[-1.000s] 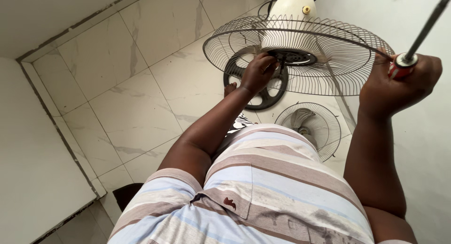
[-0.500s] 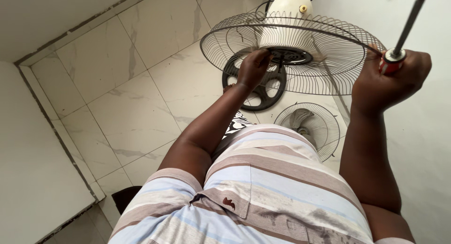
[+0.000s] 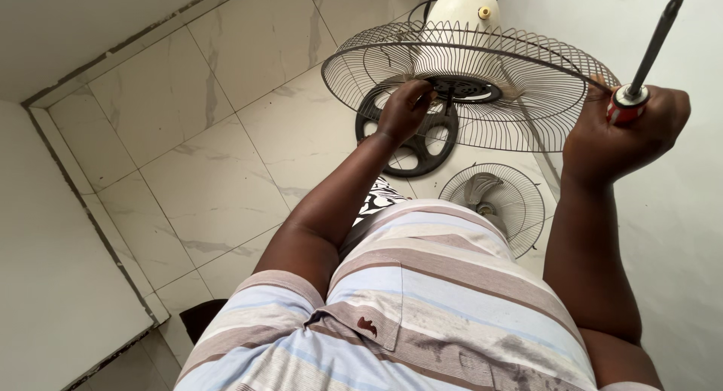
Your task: The person uses a screwdriver to loosen and remove the central nut from a standing fan's blade assembly. They then detach the fan blade and proceed to remove the front wire cage from the fan head.
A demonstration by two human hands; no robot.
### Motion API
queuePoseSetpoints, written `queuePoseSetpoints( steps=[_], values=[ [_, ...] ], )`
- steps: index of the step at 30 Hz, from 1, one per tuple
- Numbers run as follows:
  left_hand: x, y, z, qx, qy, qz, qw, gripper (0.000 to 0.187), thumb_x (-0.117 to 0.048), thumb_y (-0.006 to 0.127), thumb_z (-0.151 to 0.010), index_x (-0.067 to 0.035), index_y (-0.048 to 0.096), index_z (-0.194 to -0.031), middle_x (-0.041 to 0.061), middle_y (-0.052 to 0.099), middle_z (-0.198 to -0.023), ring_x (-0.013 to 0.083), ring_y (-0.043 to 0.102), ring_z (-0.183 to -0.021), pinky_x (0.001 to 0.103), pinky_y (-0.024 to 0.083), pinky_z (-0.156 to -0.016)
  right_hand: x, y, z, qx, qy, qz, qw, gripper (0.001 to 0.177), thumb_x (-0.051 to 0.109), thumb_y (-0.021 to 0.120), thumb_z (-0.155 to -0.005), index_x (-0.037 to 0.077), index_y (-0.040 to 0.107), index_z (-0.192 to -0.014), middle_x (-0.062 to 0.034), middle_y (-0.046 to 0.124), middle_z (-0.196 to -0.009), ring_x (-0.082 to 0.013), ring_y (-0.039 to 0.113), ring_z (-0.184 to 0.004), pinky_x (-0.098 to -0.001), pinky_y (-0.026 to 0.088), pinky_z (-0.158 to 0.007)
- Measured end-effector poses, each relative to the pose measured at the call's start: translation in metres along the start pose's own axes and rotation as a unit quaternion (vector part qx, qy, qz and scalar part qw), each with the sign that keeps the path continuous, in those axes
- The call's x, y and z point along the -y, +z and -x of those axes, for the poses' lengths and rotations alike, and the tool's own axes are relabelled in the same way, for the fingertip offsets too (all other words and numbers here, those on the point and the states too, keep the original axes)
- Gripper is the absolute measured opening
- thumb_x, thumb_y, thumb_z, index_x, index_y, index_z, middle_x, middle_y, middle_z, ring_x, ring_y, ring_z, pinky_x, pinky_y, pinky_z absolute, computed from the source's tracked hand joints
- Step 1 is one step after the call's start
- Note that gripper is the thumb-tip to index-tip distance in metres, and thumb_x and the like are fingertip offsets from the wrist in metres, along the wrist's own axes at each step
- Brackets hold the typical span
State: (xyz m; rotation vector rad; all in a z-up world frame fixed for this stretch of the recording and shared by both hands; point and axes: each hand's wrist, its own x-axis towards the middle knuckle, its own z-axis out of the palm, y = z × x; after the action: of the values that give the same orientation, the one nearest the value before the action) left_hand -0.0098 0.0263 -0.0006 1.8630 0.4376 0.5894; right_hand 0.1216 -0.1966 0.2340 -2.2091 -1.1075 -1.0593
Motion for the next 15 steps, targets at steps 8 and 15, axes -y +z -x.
queuePoseSetpoints(
  steps=[8, 15],
  values=[
    [0.003, 0.0009, -0.0016, -0.037, -0.024, 0.012, 0.999, 0.016, -0.018, 0.066, -0.101, -0.014, 0.071, -0.115, 0.005, 0.077, -0.107, 0.0199, 0.076, -0.093, 0.033, 0.064, -0.08, 0.0013, -0.0007, 0.003, -0.003, -0.005, -0.005, 1.0, 0.042, 0.013, 0.088, -0.09, 0.008, 0.05, -0.106, -0.0048, 0.05, -0.094, -0.0243, 0.053, -0.088, -0.0409, 0.045, -0.077],
    [0.0095, 0.0076, -0.0034, -0.077, 0.009, -0.003, 0.997, 0.013, -0.018, 0.066, -0.101, -0.014, 0.072, -0.111, 0.005, 0.077, -0.1, 0.019, 0.077, -0.086, 0.031, 0.065, -0.074, -0.0036, 0.0024, 0.0075, -0.003, -0.001, -0.002, 1.0, 0.044, 0.013, 0.088, -0.091, 0.008, 0.048, -0.111, -0.0065, 0.052, -0.099, -0.0239, 0.055, -0.09, -0.0408, 0.046, -0.078]
  ],
)
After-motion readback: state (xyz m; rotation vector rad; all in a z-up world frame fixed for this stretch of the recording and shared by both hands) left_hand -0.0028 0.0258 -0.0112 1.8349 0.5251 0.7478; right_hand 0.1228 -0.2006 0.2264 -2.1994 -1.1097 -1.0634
